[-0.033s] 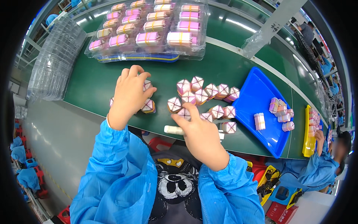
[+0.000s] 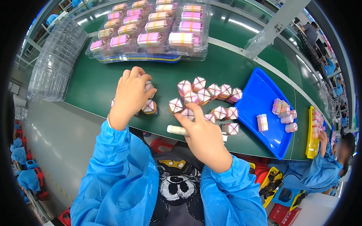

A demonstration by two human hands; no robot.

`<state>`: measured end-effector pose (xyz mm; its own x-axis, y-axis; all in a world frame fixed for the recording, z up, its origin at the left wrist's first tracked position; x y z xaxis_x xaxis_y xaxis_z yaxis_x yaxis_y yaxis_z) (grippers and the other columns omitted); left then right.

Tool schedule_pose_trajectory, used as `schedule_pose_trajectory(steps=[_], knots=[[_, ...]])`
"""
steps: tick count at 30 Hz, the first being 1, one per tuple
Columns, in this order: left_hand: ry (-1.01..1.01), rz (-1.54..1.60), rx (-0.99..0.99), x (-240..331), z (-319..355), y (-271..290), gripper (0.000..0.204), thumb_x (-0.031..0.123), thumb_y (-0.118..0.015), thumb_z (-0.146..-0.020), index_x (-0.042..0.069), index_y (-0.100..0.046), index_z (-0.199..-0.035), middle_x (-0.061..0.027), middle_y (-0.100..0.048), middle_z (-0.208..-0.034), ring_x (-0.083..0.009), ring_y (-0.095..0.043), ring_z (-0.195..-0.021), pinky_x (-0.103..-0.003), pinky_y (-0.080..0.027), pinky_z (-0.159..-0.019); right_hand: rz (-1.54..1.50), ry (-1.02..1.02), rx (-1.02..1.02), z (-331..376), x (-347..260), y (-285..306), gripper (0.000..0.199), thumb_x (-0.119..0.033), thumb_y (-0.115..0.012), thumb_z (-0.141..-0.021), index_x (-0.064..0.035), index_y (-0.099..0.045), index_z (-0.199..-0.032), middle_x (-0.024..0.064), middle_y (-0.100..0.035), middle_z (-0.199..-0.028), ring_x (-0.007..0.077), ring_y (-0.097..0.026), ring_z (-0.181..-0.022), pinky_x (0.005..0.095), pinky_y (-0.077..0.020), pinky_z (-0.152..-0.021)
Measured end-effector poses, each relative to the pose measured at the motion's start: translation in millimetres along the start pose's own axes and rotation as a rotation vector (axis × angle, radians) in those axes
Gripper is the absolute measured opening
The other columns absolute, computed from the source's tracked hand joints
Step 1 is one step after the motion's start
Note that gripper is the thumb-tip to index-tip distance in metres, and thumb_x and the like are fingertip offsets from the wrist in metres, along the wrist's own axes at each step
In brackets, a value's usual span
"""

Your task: Marking small components with a pen and packaging them into plastic trays at an industrial assembly line.

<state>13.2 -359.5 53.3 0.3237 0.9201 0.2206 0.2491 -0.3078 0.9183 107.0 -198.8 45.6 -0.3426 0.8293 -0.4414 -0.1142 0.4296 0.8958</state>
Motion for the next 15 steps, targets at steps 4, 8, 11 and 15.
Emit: schedule_pose_trajectory(steps=[4,8,11,15], knots=[[0.006,0.123,0.004,-10,-4,-1,0.023,0.024,-0.078,-0.076,0.007,-0.072,-0.090,-0.0082,-0.062,-0.099,-0.0296,-0.055,-0.093,-0.041,-0.047,-0.081,-0.174,-0.044,0.126,3,4,22,0.051,-0.004,-0.075,-0.072,-0.0166,-0.064,-0.120,0.0102,-0.050,-0.129,0.0293,-0.067,-0.083,0.0408,-0.0557,-0.070],[-0.030,0.175,0.101,-7,-2,8,0.020,0.025,-0.077,-0.079,0.006,-0.072,-0.085,-0.0083,-0.062,-0.092,-0.0295,-0.057,-0.087,-0.040,-0.048,-0.078,-0.326,-0.013,0.192,2,4,33,0.047,-0.005,-0.075,-0.072,-0.0160,-0.066,-0.117,0.0071,-0.052,-0.125,0.0288,-0.067,-0.085,0.0403,-0.0549,-0.072],[-0.018,0.153,0.138,-7,-1,-1,0.021,0.026,-0.076,-0.080,0.006,-0.072,-0.085,-0.0078,-0.062,-0.093,-0.0293,-0.057,-0.087,-0.041,-0.048,-0.078,-0.316,0.028,0.169,-3,-1,22,0.046,-0.005,-0.075,-0.072,-0.0157,-0.066,-0.116,0.0072,-0.053,-0.123,0.0288,-0.067,-0.086,0.0396,-0.0551,-0.072],[0.019,0.114,0.145,-8,0,1,0.026,0.030,-0.076,-0.081,0.006,-0.072,-0.088,-0.0080,-0.062,-0.096,-0.0295,-0.058,-0.087,-0.042,-0.047,-0.079,-0.343,0.017,0.137,-4,-3,17,0.046,-0.005,-0.075,-0.072,-0.0149,-0.066,-0.116,0.0073,-0.054,-0.121,0.0295,-0.067,-0.088,0.0398,-0.0552,-0.073]])
Point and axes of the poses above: each hand's wrist, its own z-axis away from the middle knuckle, its own y-axis out of the back of the hand, x = y × z, the point moved 10 cm from there along -z, towards the middle knuckle
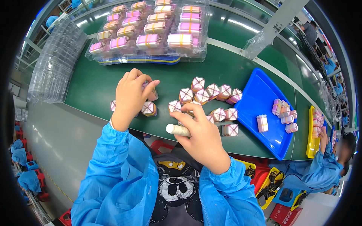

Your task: Marking small components with a pen and packaging them into plastic trays at an industrial assembly line.

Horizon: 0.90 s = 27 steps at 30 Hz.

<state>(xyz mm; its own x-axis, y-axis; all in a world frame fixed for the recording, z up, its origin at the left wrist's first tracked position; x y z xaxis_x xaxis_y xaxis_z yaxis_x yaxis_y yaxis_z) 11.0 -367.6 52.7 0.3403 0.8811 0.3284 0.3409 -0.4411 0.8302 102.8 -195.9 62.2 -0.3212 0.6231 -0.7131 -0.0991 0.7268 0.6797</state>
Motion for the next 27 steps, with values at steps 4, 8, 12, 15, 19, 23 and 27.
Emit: schedule_pose_trajectory(steps=[4,8,12,15,19,23,27], knots=[[-0.044,-0.055,-0.080,7,6,8,0.031,0.034,-0.077,-0.079,0.005,-0.072,-0.091,-0.0075,-0.062,-0.107,-0.0283,-0.057,-0.095,-0.041,-0.047,-0.084,-0.046,-0.003,0.059,2,7,9,0.045,-0.003,-0.075,-0.072,-0.0138,-0.066,-0.115,0.0076,-0.057,-0.117,0.0286,-0.067,-0.088,0.0391,-0.0548,-0.073],[-0.123,0.035,-0.205,11,7,6,0.035,0.034,-0.077,-0.078,0.004,-0.072,-0.095,-0.0077,-0.061,-0.118,-0.0273,-0.055,-0.104,-0.041,-0.046,-0.091,-0.076,-0.015,0.087,5,9,14,0.043,-0.001,-0.074,-0.072,-0.0108,-0.067,-0.113,0.0080,-0.058,-0.113,0.0265,-0.066,-0.091,0.0365,-0.0535,-0.075],[-0.142,0.054,-0.161,11,0,14,0.036,0.031,-0.077,-0.079,0.002,-0.071,-0.099,-0.0092,-0.063,-0.115,-0.0292,-0.057,-0.101,-0.042,-0.048,-0.088,-0.128,0.070,0.146,5,-2,23,0.033,-0.001,-0.073,-0.078,-0.0066,-0.068,-0.109,0.0088,-0.060,-0.108,0.0242,-0.064,-0.091,0.0333,-0.0515,-0.075],[-0.077,0.218,-0.049,13,-2,35,0.030,0.025,-0.075,-0.082,0.000,-0.070,-0.099,-0.0106,-0.065,-0.110,-0.0292,-0.059,-0.096,-0.040,-0.049,-0.085,-0.208,0.061,0.201,6,-1,32,0.024,-0.001,-0.070,-0.082,-0.0039,-0.069,-0.106,0.0096,-0.061,-0.103,0.0197,-0.062,-0.086,0.0294,-0.0489,-0.071],[0.190,0.686,-0.025,2,28,59,0.020,0.015,-0.068,-0.088,-0.004,-0.065,-0.096,-0.0125,-0.067,-0.088,-0.0208,-0.061,-0.076,-0.031,-0.049,-0.070,-0.381,0.040,0.258,8,5,39,0.018,0.001,-0.066,-0.085,-0.0013,-0.070,-0.103,0.0095,-0.063,-0.097,0.0117,-0.058,-0.077,0.0234,-0.0434,-0.062],[0.318,0.853,-0.144,4,61,44,0.022,0.016,-0.065,-0.091,-0.003,-0.065,-0.100,-0.0095,-0.066,-0.077,-0.0122,-0.059,-0.065,-0.027,-0.047,-0.061,-0.467,0.103,0.293,6,9,37,0.015,0.000,-0.064,-0.088,0.0007,-0.070,-0.101,0.0090,-0.063,-0.097,0.0101,-0.056,-0.075,0.0221,-0.0417,-0.060],[0.076,0.555,-0.149,34,79,31,0.030,0.022,-0.076,-0.081,0.002,-0.067,-0.102,-0.0111,-0.069,-0.086,-0.0226,-0.065,-0.071,-0.032,-0.051,-0.065,-0.542,0.108,0.293,7,6,33,0.015,-0.008,-0.060,-0.094,0.0025,-0.068,-0.101,0.0094,-0.062,-0.093,0.0096,-0.055,-0.069,0.0211,-0.0410,-0.057]])
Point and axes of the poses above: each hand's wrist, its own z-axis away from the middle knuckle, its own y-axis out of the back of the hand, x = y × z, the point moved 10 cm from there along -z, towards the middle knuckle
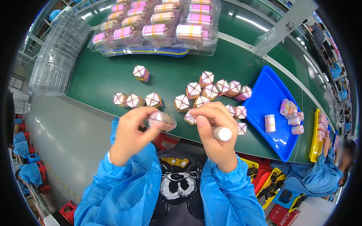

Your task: Marking small components with a pen and packaging them into plastic trays at an industrial assembly line.

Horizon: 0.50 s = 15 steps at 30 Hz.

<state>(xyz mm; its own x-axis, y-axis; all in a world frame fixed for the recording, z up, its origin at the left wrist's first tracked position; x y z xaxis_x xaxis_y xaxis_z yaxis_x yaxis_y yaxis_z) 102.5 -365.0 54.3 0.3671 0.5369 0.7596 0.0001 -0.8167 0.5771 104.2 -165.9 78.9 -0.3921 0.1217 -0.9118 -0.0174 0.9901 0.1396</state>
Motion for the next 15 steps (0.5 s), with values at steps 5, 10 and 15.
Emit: schedule_pose_trajectory(steps=[5,10,15], knots=[[-0.176,-0.122,0.074,-4,12,-42,0.042,0.024,-0.085,-0.068,0.005,-0.068,-0.101,-0.0107,-0.069,-0.096,-0.0301,-0.065,-0.081,-0.036,-0.053,-0.070,-0.563,-0.007,0.072,-2,6,-5,0.030,-0.025,-0.054,-0.101,0.0009,-0.057,-0.116,0.0070,-0.059,-0.084,0.0050,-0.043,-0.054,0.0201,-0.0341,-0.048],[-0.169,0.021,0.168,-28,13,-51,0.043,0.024,-0.087,-0.064,0.005,-0.067,-0.097,-0.0086,-0.068,-0.093,-0.0278,-0.066,-0.080,-0.035,-0.053,-0.069,-0.625,0.066,-0.047,-18,3,-39,0.034,-0.028,-0.053,-0.102,-0.0002,-0.052,-0.121,0.0047,-0.057,-0.080,0.0041,-0.039,-0.052,0.0200,-0.0311,-0.046],[-0.106,0.068,0.163,-33,14,-50,0.042,0.024,-0.087,-0.063,0.007,-0.067,-0.095,-0.0079,-0.067,-0.088,-0.0275,-0.066,-0.077,-0.035,-0.052,-0.067,-0.596,-0.008,-0.152,-21,19,-71,0.026,-0.018,-0.058,-0.099,0.0011,-0.060,-0.116,0.0007,-0.055,-0.082,0.0051,-0.049,-0.072,0.0214,-0.0398,-0.062]])
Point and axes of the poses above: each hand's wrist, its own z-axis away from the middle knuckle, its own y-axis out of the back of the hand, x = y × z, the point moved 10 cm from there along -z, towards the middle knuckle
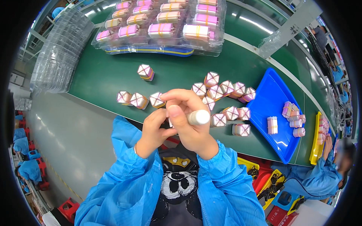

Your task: Marking small components with a pen and packaging them into plastic trays at an industrial assembly line.

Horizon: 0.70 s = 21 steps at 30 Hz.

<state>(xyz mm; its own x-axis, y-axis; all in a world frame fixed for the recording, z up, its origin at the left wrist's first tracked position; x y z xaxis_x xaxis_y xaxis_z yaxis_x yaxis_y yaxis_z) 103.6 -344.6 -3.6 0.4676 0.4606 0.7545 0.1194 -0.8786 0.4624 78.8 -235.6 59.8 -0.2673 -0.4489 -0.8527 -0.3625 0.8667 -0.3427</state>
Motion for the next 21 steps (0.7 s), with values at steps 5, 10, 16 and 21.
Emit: schedule_pose_trajectory(steps=[5,10,16,21], knots=[[-0.019,0.002,0.023,-8,4,-4,0.040,0.022,-0.086,-0.063,0.008,-0.065,-0.095,-0.0079,-0.065,-0.088,-0.0278,-0.065,-0.077,-0.036,-0.052,-0.066,0.163,-0.053,-0.023,0,6,-9,0.023,-0.017,-0.060,-0.098,0.0015,-0.064,-0.109,0.0040,-0.061,-0.086,0.0094,-0.058,-0.078,0.0239,-0.0468,-0.070],[-0.065,-0.055,0.018,-6,4,-8,0.044,0.024,-0.085,-0.064,0.007,-0.062,-0.098,-0.0086,-0.064,-0.086,-0.0285,-0.064,-0.075,-0.038,-0.050,-0.064,0.253,-0.075,-0.004,-5,8,-11,0.019,-0.017,-0.061,-0.096,0.0012,-0.066,-0.101,0.0086,-0.064,-0.087,0.0142,-0.062,-0.076,0.0268,-0.0481,-0.068],[-0.067,-0.143,-0.032,-11,9,-17,0.044,0.025,-0.084,-0.064,0.006,-0.059,-0.094,-0.0083,-0.063,-0.084,-0.0292,-0.062,-0.074,-0.039,-0.049,-0.063,0.332,-0.039,-0.029,-6,6,-15,0.017,-0.015,-0.061,-0.096,0.0011,-0.065,-0.092,0.0091,-0.063,-0.082,0.0163,-0.060,-0.071,0.0277,-0.0466,-0.064],[-0.109,-0.133,0.028,-3,7,-11,0.042,0.026,-0.083,-0.065,0.007,-0.058,-0.092,-0.0077,-0.062,-0.083,-0.0292,-0.062,-0.075,-0.039,-0.049,-0.063,0.260,-0.082,0.008,-1,19,-8,0.022,-0.013,-0.062,-0.094,0.0012,-0.056,-0.078,0.0081,-0.058,-0.072,0.0157,-0.052,-0.061,0.0300,-0.0414,-0.057]])
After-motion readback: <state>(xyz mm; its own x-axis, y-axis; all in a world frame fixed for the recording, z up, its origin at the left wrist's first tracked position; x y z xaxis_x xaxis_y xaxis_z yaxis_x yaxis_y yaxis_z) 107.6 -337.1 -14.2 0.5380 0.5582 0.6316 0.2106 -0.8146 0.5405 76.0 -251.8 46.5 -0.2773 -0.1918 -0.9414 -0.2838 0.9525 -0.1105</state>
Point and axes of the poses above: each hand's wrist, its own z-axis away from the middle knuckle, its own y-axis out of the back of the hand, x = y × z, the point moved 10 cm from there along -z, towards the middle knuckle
